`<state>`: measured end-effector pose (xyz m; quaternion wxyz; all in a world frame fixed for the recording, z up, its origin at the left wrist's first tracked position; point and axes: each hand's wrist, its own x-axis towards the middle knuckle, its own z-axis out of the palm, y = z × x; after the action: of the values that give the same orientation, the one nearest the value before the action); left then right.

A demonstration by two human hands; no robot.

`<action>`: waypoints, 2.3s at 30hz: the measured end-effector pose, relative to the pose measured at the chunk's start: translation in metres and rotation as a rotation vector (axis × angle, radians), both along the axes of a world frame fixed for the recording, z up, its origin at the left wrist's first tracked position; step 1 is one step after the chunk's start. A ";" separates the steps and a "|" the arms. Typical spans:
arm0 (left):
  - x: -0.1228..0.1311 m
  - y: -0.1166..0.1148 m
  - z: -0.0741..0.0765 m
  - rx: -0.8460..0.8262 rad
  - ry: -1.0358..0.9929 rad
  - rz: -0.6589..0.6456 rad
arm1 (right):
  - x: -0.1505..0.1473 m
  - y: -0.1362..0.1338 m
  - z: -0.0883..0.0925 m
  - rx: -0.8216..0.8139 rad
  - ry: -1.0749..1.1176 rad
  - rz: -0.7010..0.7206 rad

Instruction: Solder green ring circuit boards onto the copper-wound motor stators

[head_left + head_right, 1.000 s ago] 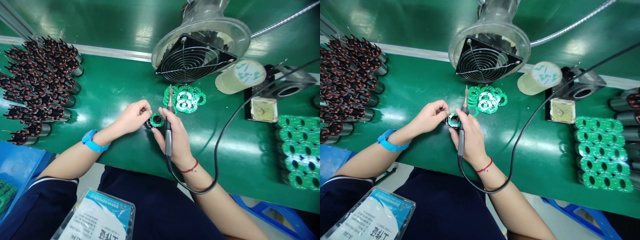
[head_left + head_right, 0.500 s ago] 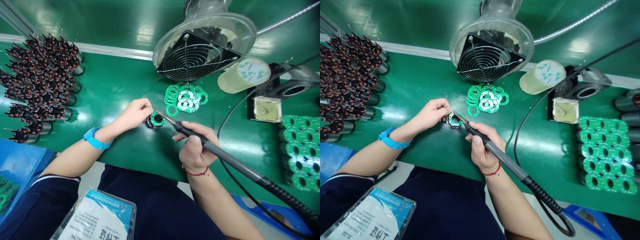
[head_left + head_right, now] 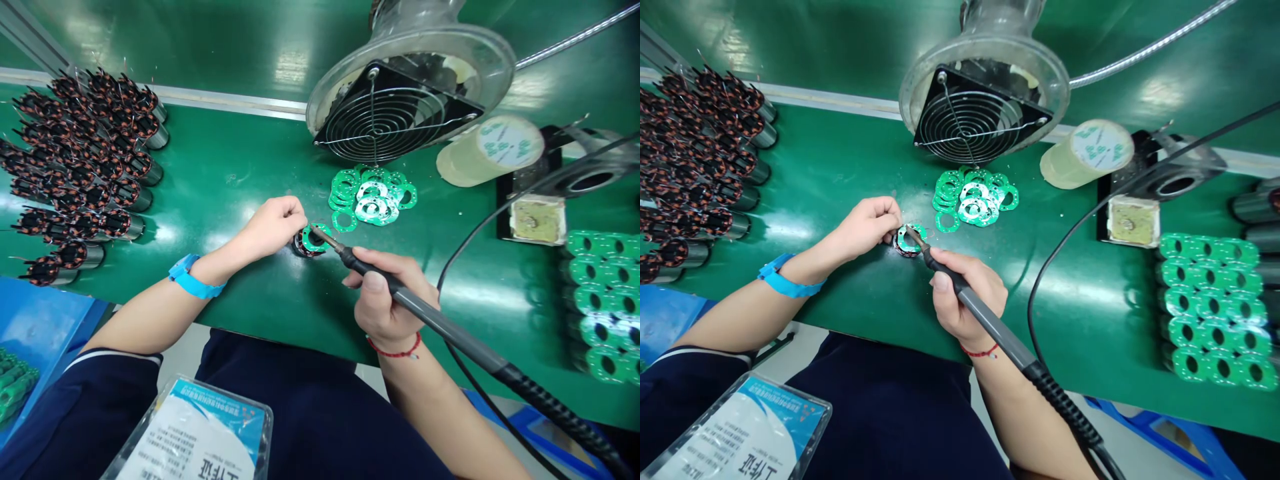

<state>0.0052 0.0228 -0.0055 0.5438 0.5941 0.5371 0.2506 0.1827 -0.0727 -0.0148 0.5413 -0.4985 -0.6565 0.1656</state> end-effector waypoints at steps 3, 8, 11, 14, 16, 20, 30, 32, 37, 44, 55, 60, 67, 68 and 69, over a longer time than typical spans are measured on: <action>0.000 0.000 0.000 0.013 0.003 -0.003 | -0.002 0.000 0.001 -0.010 0.063 -0.001; 0.002 0.001 0.002 0.017 0.007 -0.007 | -0.005 0.009 0.007 -0.149 0.092 -0.001; 0.003 0.001 0.001 0.022 0.022 -0.006 | -0.006 0.016 0.009 -0.344 -0.073 0.038; 0.001 0.000 0.001 0.046 0.037 -0.010 | -0.008 0.019 0.009 -0.441 -0.150 0.077; -0.002 -0.003 0.003 0.116 0.037 -0.033 | -0.010 0.018 0.009 -0.451 -0.172 0.068; -0.010 -0.017 0.003 0.365 0.110 -0.313 | -0.013 0.015 0.009 -0.397 -0.217 0.013; 0.002 -0.032 -0.012 0.608 0.306 -0.362 | -0.025 0.003 0.002 -0.210 -0.407 -0.151; 0.001 -0.030 -0.012 0.629 0.295 -0.374 | -0.025 0.002 0.001 -0.190 -0.420 -0.143; -0.001 -0.020 -0.018 0.614 0.171 -0.468 | -0.021 0.007 0.000 -0.300 -0.311 -0.057; -0.016 -0.022 -0.012 0.522 0.065 -0.400 | -0.020 0.017 -0.007 -0.309 -0.292 -0.018; -0.013 -0.032 0.001 0.523 0.227 -0.341 | -0.021 0.018 -0.013 -0.170 -0.395 -0.077; -0.018 -0.019 -0.009 0.568 0.122 -0.397 | -0.025 0.022 -0.013 -0.189 -0.459 -0.100; -0.020 -0.014 -0.001 0.588 0.225 -0.464 | -0.012 0.017 0.001 -0.252 -0.323 0.019; -0.018 -0.016 -0.002 0.600 0.244 -0.472 | -0.004 0.017 0.005 -0.240 -0.306 0.012; -0.015 -0.017 -0.002 0.608 0.259 -0.486 | 0.007 0.018 0.008 -0.218 -0.302 -0.018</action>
<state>-0.0098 0.0058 -0.0080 0.3144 0.8640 0.3468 0.1855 0.1896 -0.0544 -0.0066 0.3810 -0.5793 -0.7039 0.1542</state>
